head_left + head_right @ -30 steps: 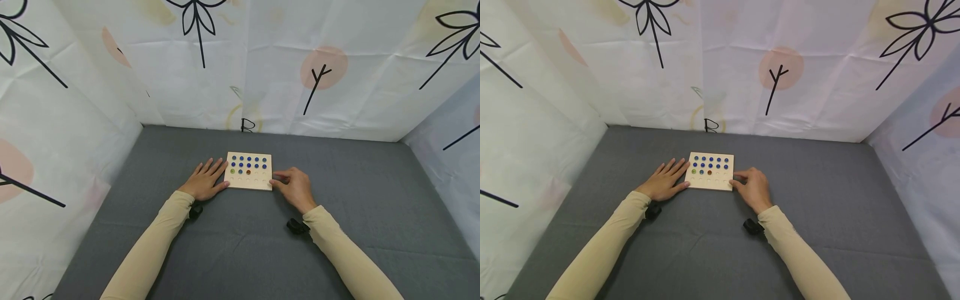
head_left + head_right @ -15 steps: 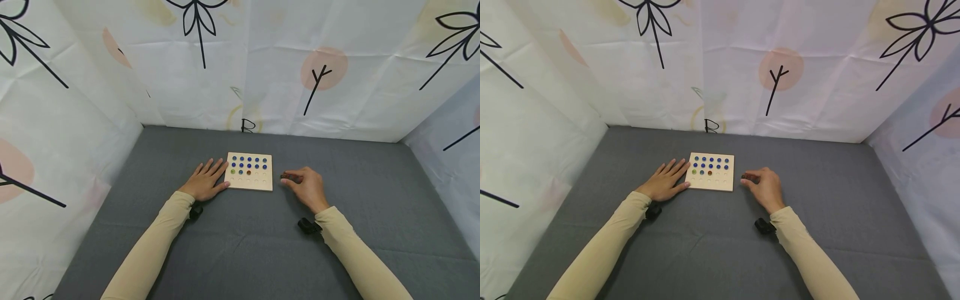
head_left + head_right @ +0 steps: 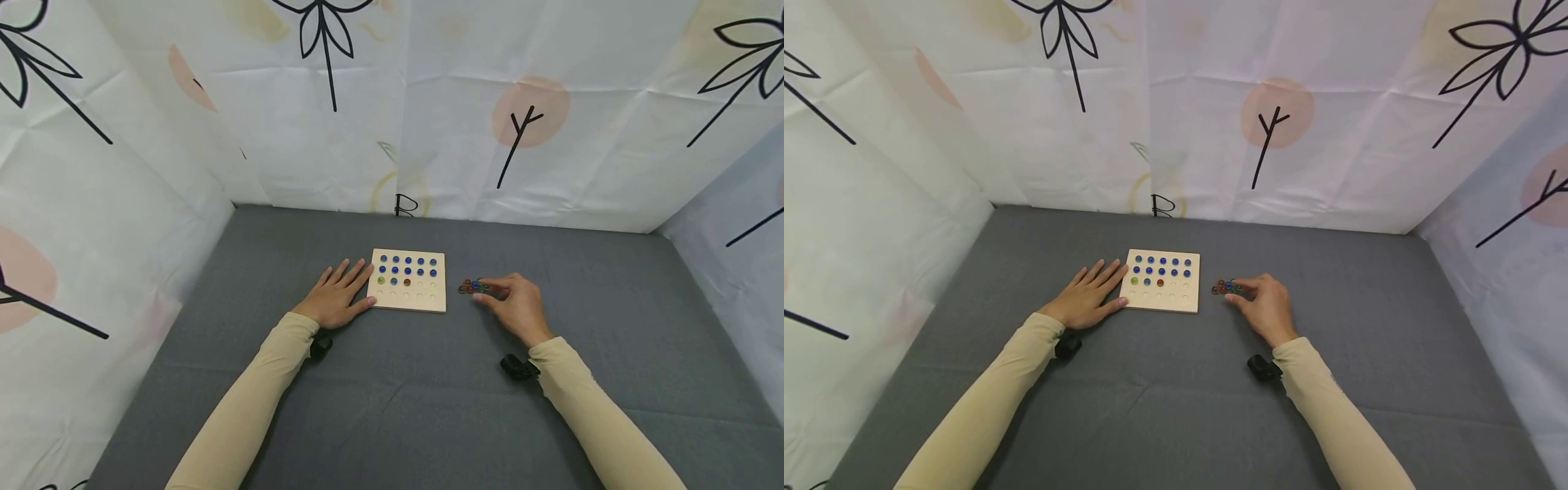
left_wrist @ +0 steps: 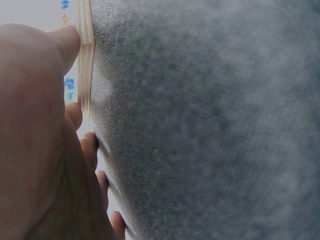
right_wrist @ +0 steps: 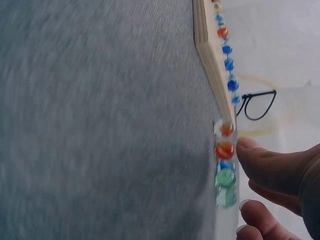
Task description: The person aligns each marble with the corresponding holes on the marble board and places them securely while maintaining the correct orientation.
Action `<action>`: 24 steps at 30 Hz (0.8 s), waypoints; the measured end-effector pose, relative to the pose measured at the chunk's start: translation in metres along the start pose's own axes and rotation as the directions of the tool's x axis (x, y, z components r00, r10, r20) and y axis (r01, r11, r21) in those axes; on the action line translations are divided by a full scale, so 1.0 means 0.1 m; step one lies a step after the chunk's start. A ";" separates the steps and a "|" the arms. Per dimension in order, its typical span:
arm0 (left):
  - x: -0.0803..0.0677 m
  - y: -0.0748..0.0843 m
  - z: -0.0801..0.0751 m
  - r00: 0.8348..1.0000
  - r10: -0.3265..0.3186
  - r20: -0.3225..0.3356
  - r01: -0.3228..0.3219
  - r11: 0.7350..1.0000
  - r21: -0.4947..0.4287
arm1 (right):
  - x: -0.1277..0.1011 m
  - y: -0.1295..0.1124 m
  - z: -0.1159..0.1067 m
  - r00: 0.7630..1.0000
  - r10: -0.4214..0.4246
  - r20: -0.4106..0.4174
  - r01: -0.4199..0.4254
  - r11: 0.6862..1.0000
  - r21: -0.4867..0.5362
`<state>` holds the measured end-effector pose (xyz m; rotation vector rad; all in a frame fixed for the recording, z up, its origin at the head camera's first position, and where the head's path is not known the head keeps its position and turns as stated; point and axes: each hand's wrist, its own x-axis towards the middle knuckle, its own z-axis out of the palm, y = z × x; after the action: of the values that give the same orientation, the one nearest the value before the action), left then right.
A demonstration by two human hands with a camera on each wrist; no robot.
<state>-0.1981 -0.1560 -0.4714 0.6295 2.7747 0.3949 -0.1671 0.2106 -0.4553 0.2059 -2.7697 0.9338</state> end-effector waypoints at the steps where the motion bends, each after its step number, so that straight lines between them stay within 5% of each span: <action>1: 0.00 0.00 0.00 1.000 0.001 -0.001 -0.001 1.000 0.000 | 0.00 0.02 -0.01 1.000 0.001 0.001 -0.001 1.000 0.001; 24: 0.00 0.01 -0.01 1.000 -0.009 0.007 0.009 1.000 0.006 | 0.09 0.25 -0.09 0.994 0.042 0.101 -0.044 0.999 0.016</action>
<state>-0.1980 -0.1550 -0.4703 0.6182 2.7723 0.3819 -0.1796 0.2347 -0.4608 0.2026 -2.8693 0.9860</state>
